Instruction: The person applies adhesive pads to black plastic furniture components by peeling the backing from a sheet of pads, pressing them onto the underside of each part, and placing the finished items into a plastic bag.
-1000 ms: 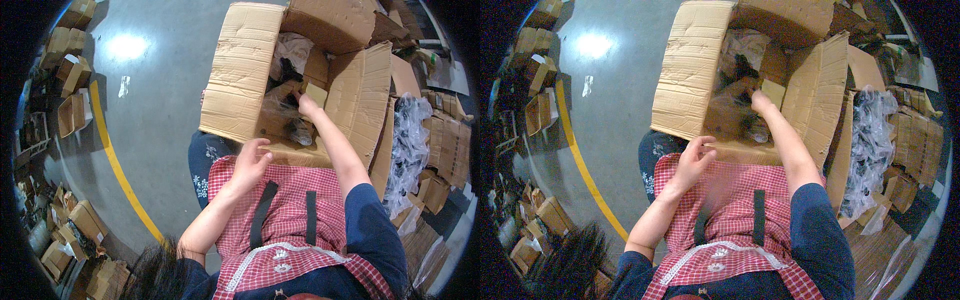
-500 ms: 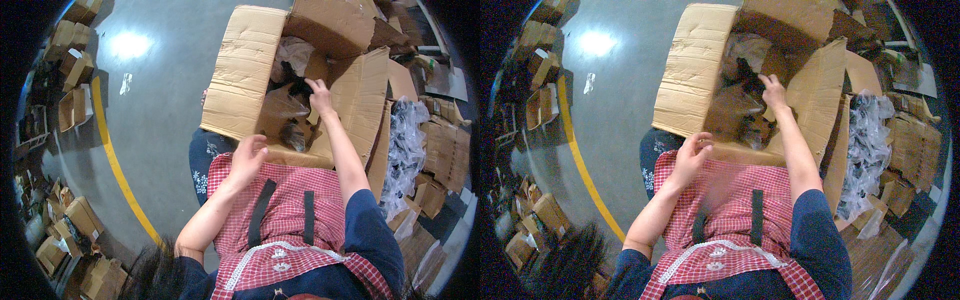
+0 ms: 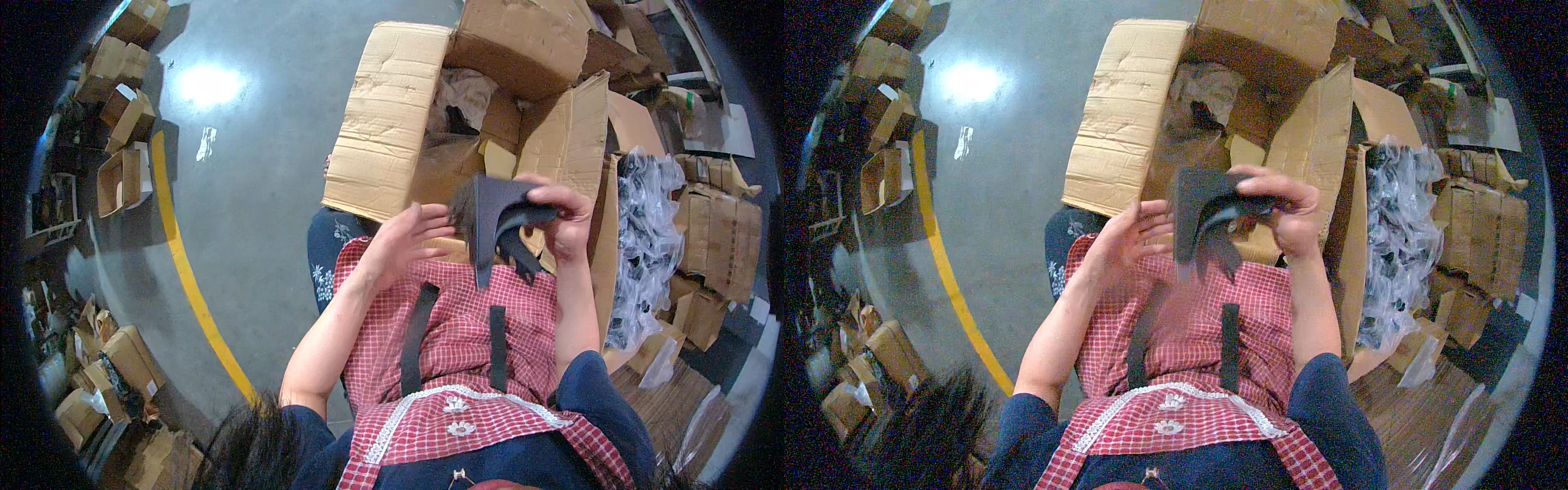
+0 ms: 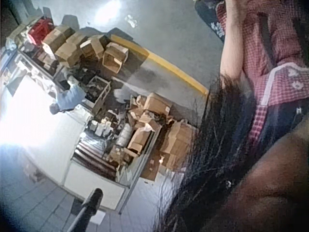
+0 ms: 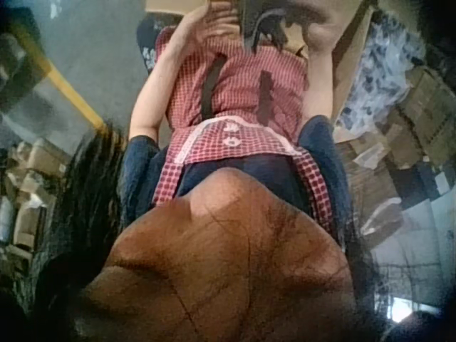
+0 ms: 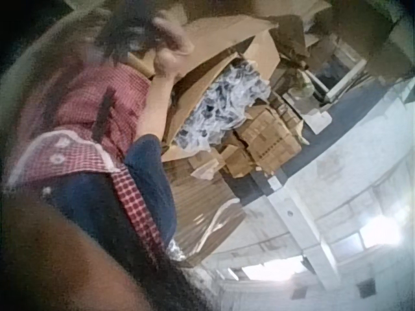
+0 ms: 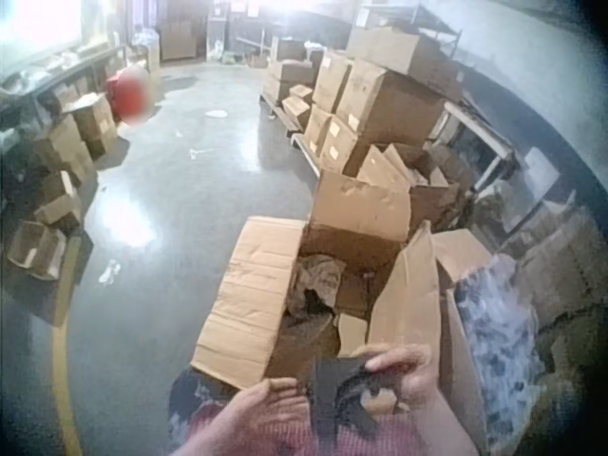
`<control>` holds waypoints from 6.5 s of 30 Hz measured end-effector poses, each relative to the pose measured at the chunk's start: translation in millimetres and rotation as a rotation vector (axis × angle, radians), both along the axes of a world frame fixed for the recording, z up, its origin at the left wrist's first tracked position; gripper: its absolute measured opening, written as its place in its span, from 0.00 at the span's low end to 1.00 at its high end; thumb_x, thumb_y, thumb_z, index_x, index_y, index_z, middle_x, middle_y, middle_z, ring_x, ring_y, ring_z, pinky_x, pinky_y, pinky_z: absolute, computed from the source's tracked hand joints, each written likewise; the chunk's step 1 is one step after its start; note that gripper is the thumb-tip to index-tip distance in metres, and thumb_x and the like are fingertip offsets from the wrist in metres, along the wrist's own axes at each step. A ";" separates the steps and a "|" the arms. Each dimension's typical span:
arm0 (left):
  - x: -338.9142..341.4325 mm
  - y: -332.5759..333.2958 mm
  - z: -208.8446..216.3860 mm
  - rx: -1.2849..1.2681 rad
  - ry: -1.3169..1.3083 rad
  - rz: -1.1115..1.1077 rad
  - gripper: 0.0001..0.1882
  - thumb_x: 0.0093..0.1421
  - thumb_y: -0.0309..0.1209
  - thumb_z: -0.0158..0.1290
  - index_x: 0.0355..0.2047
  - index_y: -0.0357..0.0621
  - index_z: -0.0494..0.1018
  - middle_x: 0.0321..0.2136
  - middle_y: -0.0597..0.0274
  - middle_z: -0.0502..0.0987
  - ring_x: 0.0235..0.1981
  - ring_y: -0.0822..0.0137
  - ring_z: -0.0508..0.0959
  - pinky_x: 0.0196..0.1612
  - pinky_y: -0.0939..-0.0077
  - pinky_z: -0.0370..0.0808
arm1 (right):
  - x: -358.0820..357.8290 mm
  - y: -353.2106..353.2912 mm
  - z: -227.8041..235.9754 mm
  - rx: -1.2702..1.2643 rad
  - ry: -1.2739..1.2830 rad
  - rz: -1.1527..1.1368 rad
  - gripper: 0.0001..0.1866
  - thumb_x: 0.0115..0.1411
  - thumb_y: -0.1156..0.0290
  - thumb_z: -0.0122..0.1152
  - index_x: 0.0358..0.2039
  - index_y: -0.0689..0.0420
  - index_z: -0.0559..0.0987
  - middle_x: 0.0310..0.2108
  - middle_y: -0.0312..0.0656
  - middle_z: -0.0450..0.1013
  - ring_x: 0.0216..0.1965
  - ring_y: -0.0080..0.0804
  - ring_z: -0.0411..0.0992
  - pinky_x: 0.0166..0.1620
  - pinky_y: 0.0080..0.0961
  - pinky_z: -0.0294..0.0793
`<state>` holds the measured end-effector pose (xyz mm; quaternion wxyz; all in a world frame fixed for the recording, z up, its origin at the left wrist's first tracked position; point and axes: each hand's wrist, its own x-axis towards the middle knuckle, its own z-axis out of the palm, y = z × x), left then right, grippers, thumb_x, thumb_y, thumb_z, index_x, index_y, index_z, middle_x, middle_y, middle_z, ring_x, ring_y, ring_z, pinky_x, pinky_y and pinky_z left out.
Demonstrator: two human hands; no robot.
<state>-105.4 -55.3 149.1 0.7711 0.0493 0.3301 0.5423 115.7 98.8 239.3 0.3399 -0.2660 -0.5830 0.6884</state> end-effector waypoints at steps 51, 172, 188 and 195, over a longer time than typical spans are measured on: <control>21.1 -4.5 7.5 0.131 0.154 -0.576 0.17 0.70 0.44 0.51 0.37 0.40 0.73 0.27 0.70 0.72 0.24 0.79 0.70 0.24 0.83 0.69 | -12.6 -41.3 -66.8 -0.463 -0.251 0.053 0.24 0.62 0.72 0.62 0.59 0.61 0.71 0.43 0.44 0.76 0.37 0.29 0.79 0.41 0.24 0.83; 169.1 -124.4 172.6 0.324 0.902 -0.136 0.09 0.67 0.27 0.53 0.43 0.31 0.75 0.36 0.58 0.82 0.36 0.72 0.81 0.40 0.79 0.79 | 145.0 -243.1 95.2 0.965 -0.920 -0.333 0.13 0.50 0.80 0.64 0.38 0.61 0.77 0.37 0.45 0.73 0.44 0.44 0.70 0.49 0.37 0.71; 166.2 -123.9 147.4 0.256 0.847 -0.221 0.10 0.64 0.32 0.59 0.38 0.36 0.79 0.30 0.68 0.81 0.30 0.79 0.77 0.33 0.82 0.75 | 150.7 -212.3 117.0 0.879 -0.604 -0.203 0.05 0.54 0.74 0.65 0.30 0.60 0.77 0.31 0.45 0.74 0.37 0.46 0.71 0.45 0.38 0.71; 172.5 -127.8 136.4 0.287 0.704 -0.169 0.12 0.61 0.33 0.62 0.37 0.33 0.81 0.29 0.64 0.83 0.30 0.78 0.78 0.34 0.79 0.75 | 144.7 -199.1 107.6 0.981 -0.708 -0.234 0.05 0.53 0.76 0.65 0.29 0.60 0.76 0.30 0.44 0.74 0.38 0.43 0.72 0.43 0.37 0.71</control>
